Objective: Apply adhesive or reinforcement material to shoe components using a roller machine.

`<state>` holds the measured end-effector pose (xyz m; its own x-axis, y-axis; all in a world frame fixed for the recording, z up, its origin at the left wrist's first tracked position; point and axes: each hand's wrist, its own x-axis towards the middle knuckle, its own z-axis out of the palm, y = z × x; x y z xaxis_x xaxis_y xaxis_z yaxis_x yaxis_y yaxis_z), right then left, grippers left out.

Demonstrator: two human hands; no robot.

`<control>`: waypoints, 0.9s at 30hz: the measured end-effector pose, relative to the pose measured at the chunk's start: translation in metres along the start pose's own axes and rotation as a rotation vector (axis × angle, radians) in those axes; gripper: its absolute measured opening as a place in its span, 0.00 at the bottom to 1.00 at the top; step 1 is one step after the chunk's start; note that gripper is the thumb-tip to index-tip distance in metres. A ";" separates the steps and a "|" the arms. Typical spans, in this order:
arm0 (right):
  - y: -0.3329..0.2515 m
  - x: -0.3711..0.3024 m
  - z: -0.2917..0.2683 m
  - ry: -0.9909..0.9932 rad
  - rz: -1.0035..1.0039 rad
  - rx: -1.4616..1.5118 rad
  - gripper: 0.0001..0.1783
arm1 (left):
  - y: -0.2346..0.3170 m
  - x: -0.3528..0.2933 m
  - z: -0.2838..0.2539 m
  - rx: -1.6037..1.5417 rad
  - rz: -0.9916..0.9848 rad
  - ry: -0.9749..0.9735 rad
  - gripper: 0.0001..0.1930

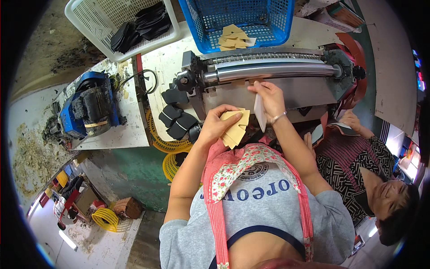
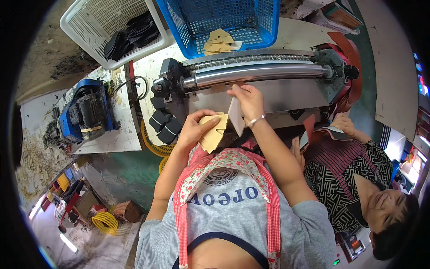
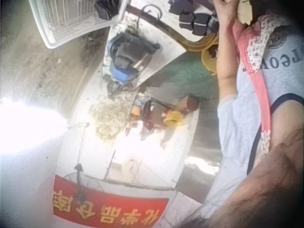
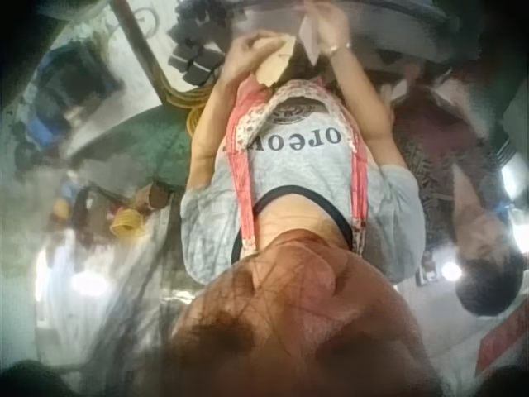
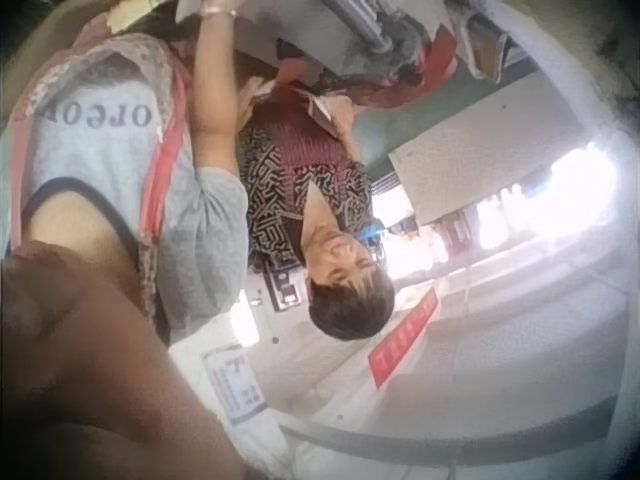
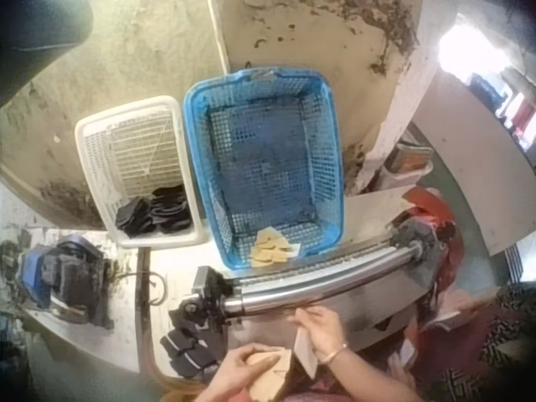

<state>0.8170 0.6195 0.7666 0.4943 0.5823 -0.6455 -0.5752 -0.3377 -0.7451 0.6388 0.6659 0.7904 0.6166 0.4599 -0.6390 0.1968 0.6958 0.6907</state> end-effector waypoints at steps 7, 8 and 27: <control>-0.025 -0.043 0.002 -0.454 -0.160 -0.906 0.09 | -0.004 -0.004 0.000 0.029 -0.001 0.006 0.13; -0.020 -0.042 0.000 -0.448 -0.161 -0.905 0.09 | -0.004 -0.006 0.002 -0.032 0.025 -0.015 0.14; 0.014 -0.028 -0.026 -0.192 0.035 -0.338 0.08 | -0.019 -0.024 -0.007 -0.213 -0.061 0.038 0.15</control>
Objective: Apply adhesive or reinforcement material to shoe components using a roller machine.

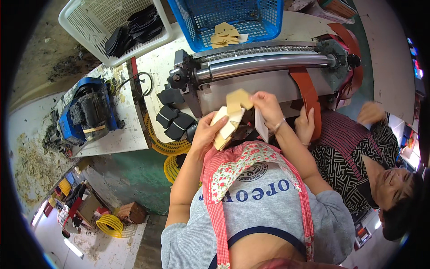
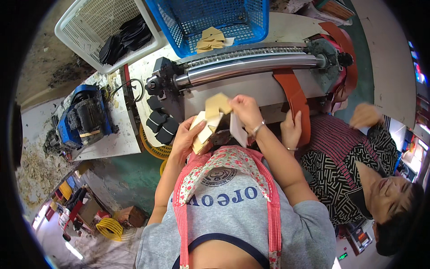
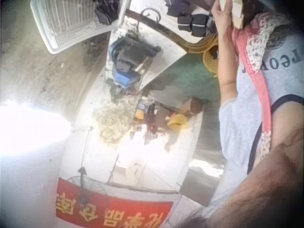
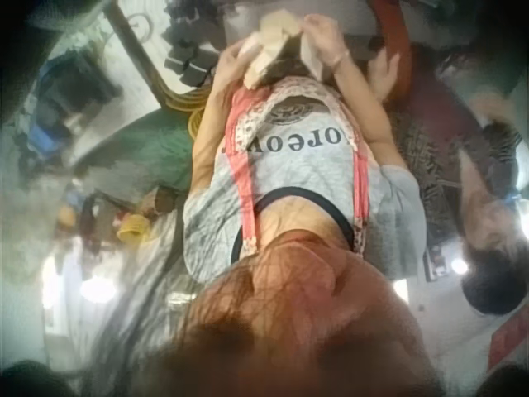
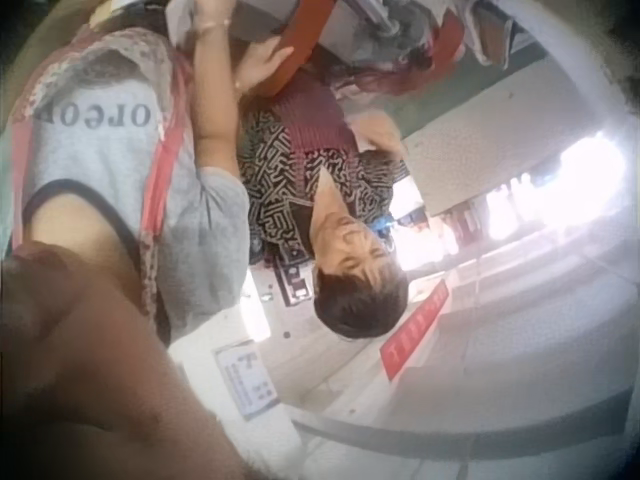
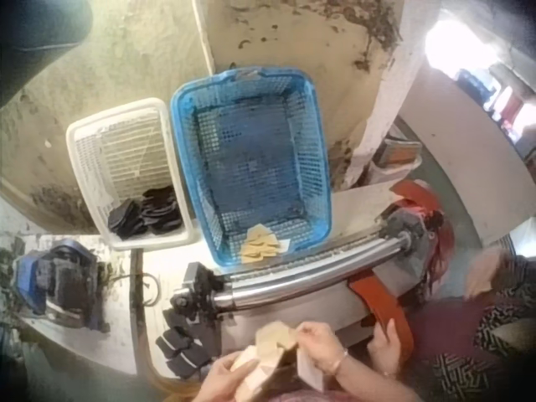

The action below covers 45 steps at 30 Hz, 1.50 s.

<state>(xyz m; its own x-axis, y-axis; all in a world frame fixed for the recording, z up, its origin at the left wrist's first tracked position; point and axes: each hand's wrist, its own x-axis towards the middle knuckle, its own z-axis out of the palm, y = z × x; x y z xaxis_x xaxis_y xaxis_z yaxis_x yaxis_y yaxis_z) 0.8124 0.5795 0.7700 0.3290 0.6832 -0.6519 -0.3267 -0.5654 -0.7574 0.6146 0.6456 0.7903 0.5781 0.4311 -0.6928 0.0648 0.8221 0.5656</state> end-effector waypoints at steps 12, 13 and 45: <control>-0.019 -0.033 0.013 -0.266 -0.190 -0.280 0.09 | 0.005 -0.022 0.009 0.324 0.200 0.021 0.14; -0.018 -0.035 0.012 -0.260 -0.192 -0.279 0.09 | 0.005 -0.024 0.011 0.325 0.215 -0.002 0.15; -0.165 0.212 0.061 -0.658 -0.379 -2.190 0.14 | -0.008 -0.026 -0.003 -0.109 0.119 0.161 0.14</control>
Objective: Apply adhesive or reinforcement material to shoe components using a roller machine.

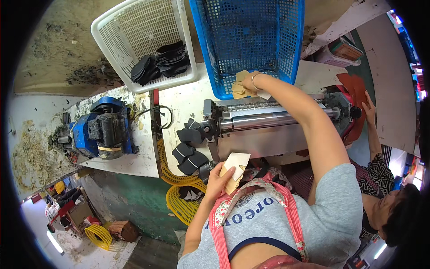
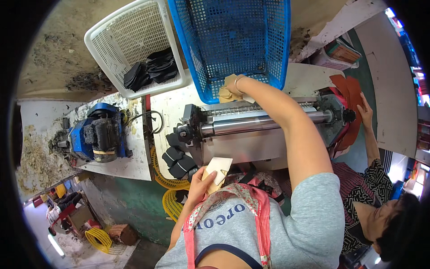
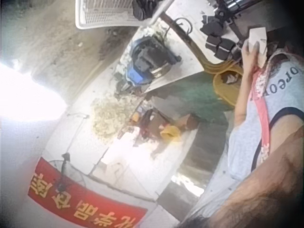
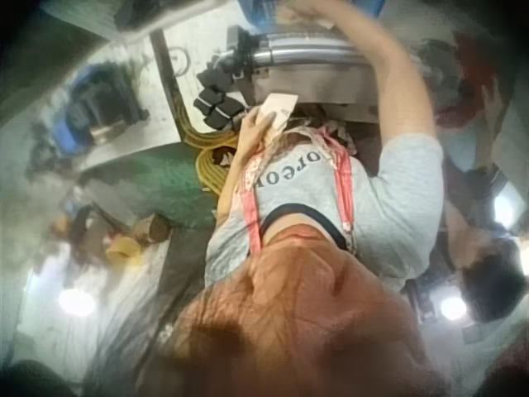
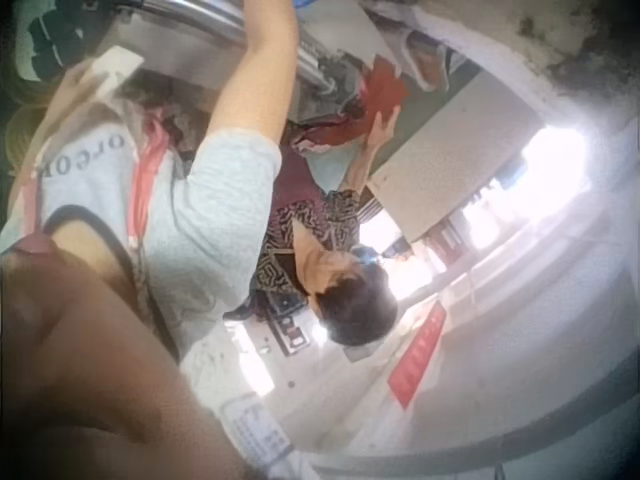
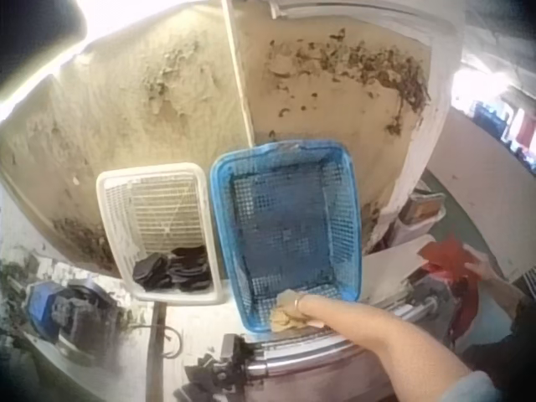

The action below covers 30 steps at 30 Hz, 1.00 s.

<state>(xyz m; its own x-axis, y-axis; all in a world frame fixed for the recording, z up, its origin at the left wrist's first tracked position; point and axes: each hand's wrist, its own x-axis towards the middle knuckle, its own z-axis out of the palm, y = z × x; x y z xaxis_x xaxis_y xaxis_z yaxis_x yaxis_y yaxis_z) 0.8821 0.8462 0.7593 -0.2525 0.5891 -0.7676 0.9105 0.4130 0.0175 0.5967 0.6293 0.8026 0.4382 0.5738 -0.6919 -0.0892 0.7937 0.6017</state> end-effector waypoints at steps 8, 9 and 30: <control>0.048 -0.060 0.002 0.901 0.191 0.628 0.18 | 0.010 0.008 -0.003 0.166 0.010 -0.025 0.14; 0.039 -0.091 -0.009 0.935 0.214 0.780 0.16 | 0.009 0.007 -0.005 0.151 0.048 -0.020 0.14; -0.196 -0.177 0.120 1.054 0.448 2.411 0.13 | 0.020 -0.006 0.002 0.757 0.299 -0.166 0.13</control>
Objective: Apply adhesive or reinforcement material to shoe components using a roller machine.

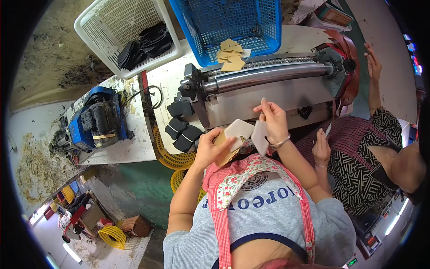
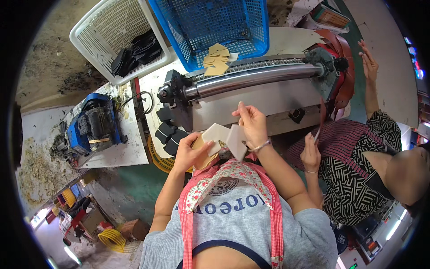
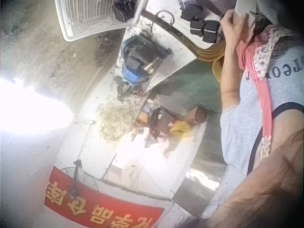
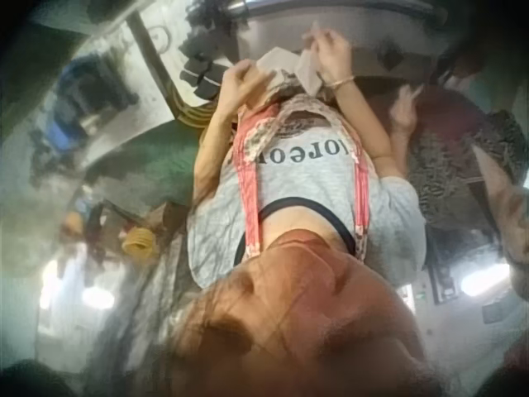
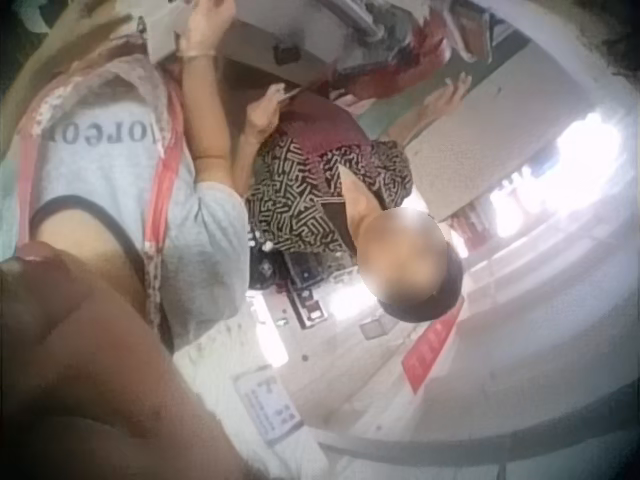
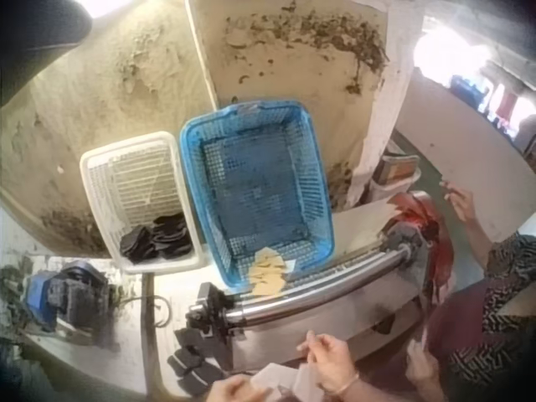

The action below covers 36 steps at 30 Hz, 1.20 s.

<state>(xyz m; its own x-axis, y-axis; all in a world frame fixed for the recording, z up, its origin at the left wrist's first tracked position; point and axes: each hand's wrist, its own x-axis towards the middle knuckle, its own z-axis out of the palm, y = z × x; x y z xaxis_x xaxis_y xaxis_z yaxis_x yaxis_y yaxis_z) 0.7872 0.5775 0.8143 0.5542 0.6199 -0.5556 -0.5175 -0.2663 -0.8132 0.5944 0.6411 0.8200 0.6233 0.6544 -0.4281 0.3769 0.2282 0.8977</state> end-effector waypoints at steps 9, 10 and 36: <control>0.029 -0.035 -0.032 -0.352 -0.246 -0.327 0.18 | 0.007 -0.016 0.012 0.104 0.002 -0.070 0.14; 0.028 -0.042 -0.031 -0.354 -0.245 -0.327 0.18 | 0.006 -0.017 0.014 0.056 -0.027 -0.066 0.14; 0.019 -0.027 -0.050 -0.252 -0.549 -0.380 0.16 | 0.007 -0.009 0.011 -0.532 -0.209 0.137 0.10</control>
<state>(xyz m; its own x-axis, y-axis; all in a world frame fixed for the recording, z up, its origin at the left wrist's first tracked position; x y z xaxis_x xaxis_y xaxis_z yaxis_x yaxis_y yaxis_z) 0.7948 0.5185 0.8054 0.4787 0.8775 -0.0286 0.0818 -0.0770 -0.9937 0.5987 0.6284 0.8289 0.4654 0.6358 -0.6158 0.0641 0.6697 0.7399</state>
